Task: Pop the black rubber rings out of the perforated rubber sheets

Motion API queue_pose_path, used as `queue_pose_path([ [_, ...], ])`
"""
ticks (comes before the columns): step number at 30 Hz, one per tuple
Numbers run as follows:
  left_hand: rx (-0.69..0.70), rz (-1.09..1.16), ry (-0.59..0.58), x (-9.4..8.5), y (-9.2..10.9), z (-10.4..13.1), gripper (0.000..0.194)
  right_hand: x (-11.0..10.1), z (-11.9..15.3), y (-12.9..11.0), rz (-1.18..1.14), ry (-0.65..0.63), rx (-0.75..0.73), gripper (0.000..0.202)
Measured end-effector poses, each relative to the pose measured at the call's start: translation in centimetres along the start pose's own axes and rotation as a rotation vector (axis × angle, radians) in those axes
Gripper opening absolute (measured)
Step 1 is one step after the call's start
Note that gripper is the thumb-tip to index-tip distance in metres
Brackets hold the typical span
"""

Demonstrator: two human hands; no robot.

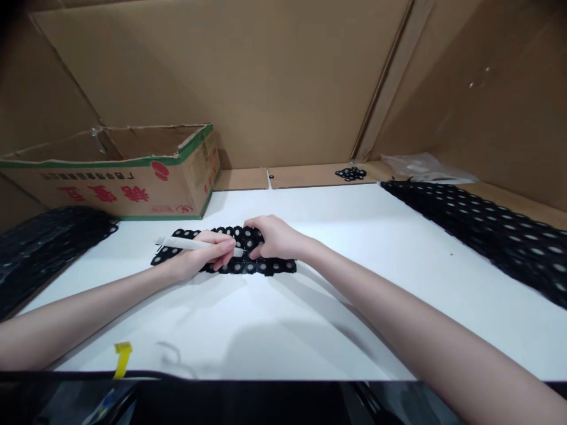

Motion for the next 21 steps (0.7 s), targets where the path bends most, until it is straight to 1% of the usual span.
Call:
queue_pose_path([
  [4, -0.033, -0.006, 0.016, -0.09, -0.32, 0.03, 0.042, 0.11, -0.16, 0.36, -0.005, 0.011, 0.008, 0.023],
  [11, 0.011, -0.057, 0.005, 0.17, -0.02, 0.01, 0.044, 0.55, 0.34, 0.51, 0.006, 0.056, -0.016, 0.019],
  [15, 0.01, -0.074, -0.048, 0.36, -0.09, -0.26, 0.045, 0.57, 0.4, 0.36, 0.026, 0.065, -0.017, 0.019],
  [19, 0.006, -0.071, -0.125, 0.74, -0.17, -0.39, 0.045, 0.64, 0.31, 0.3, 0.021, 0.045, -0.02, 0.019],
  [21, 0.007, -0.068, -0.131, 0.83, -0.13, -0.32, 0.045, 0.69, 0.37, 0.26, 0.02, 0.019, -0.027, 0.019],
])
Point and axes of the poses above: each hand's wrist, its own z-axis away from the middle knuckle, its own x-axis out of the palm, y = z × x, the point moved 7 cm from there along -z, towards the middle knuckle, and after that the axes turned 8 degrees about x, right-handed, at the moved point
